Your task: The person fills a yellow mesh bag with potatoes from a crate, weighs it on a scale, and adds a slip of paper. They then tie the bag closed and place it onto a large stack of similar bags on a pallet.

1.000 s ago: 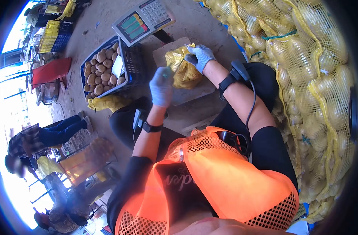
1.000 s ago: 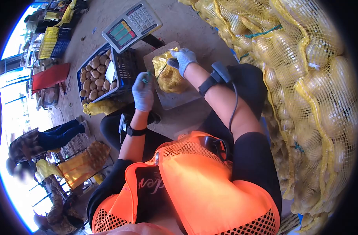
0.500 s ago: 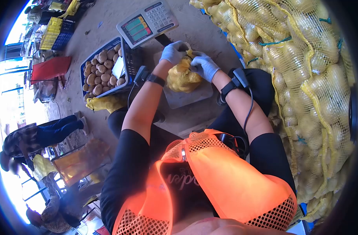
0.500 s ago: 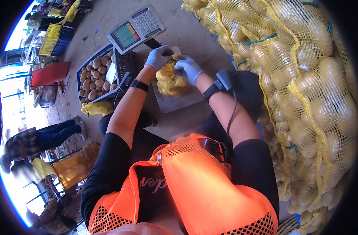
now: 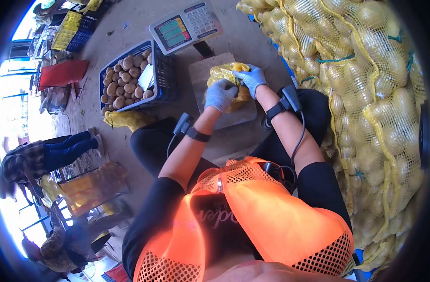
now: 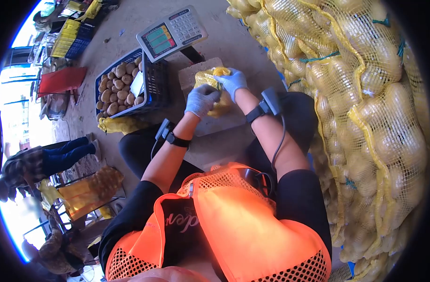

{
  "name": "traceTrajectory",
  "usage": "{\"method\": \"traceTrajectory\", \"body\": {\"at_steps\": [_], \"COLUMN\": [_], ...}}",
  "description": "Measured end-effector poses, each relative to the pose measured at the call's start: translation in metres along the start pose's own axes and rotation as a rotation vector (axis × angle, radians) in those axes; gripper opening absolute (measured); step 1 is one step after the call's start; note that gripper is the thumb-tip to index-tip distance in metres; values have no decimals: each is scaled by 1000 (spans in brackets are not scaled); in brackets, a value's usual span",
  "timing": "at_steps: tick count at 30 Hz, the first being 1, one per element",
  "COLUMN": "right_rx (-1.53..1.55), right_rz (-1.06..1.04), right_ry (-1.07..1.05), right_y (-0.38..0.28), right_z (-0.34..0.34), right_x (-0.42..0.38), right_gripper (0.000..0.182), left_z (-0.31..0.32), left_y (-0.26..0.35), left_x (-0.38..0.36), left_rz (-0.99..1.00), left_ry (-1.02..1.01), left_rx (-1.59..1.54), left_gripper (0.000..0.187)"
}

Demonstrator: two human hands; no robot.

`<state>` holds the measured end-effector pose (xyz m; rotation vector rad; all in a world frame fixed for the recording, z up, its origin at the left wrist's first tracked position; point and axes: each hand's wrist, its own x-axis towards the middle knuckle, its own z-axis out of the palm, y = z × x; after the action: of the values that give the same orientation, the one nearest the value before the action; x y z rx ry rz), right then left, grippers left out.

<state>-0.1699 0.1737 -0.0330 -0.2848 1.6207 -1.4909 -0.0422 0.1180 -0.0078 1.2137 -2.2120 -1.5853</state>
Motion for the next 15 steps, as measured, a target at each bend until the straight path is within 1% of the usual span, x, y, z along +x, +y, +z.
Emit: {"method": "traceTrajectory", "body": {"at_steps": [1, 2, 3, 4, 5, 6, 7, 8, 9, 10, 11, 12, 13, 14, 15], "right_rx": [-18, -37, 27, 92, 204, 203, 231, 210, 228, 288, 277, 267, 271, 278, 208], "right_rz": [-30, -73, -72, -78, -119, -16, -13, 9, 0, 34, 55, 79, 50, 24, -32], "right_ry": [35, 65, 77, 77, 112, 98, 136, 132, 140, 133, 132, 139, 165, 195, 233], "right_y": [5, 6, 4, 5, 14, 4, 9, 18, 24, 13, 13, 17, 23, 32, 40], "right_z": [2, 5, 7, 11, 15, 13, 15, 13, 14, 16, 15, 13, 13, 14, 14], "right_x": [2, 5, 2, -4, 0, -6, -1, 6, 10, 1, 4, 10, 16, 25, 32], "right_gripper": [31, 31, 31, 30, 28, 25, 23, 23, 24, 25, 26, 27, 28, 28, 27], "left_z": [3, 8, 27, 28, 29, 37, 35, 33, 33, 34, 34, 36, 40, 47, 56], "left_y": [11, 18, -31, -20, -14, -23, -13, -3, 0, -1, -2, -3, -4, -14, -31], "left_x": [-7, -12, 8, 5, 3, 8, 7, 5, 9, 13, 15, 17, 19, 26, 37], "left_rz": [-118, -112, -18, -81, -68, -74, -127, -187, -191, -202, -181, -224, -270, -257, -13], "left_ry": [-46, 1, 64, 97, 131, 172, 170, 160, 190, 210, 220, 195, 161, 153, 60], "left_rx": [-83, -72, -172, -210, -215, -328, -359, -395, -384, -373, -376, -529, -681, -679, -845], "left_gripper": [18, 19, 12, 12, 13, 15, 19, 24, 23, 22, 22, 19, 18, 18, 17]}}
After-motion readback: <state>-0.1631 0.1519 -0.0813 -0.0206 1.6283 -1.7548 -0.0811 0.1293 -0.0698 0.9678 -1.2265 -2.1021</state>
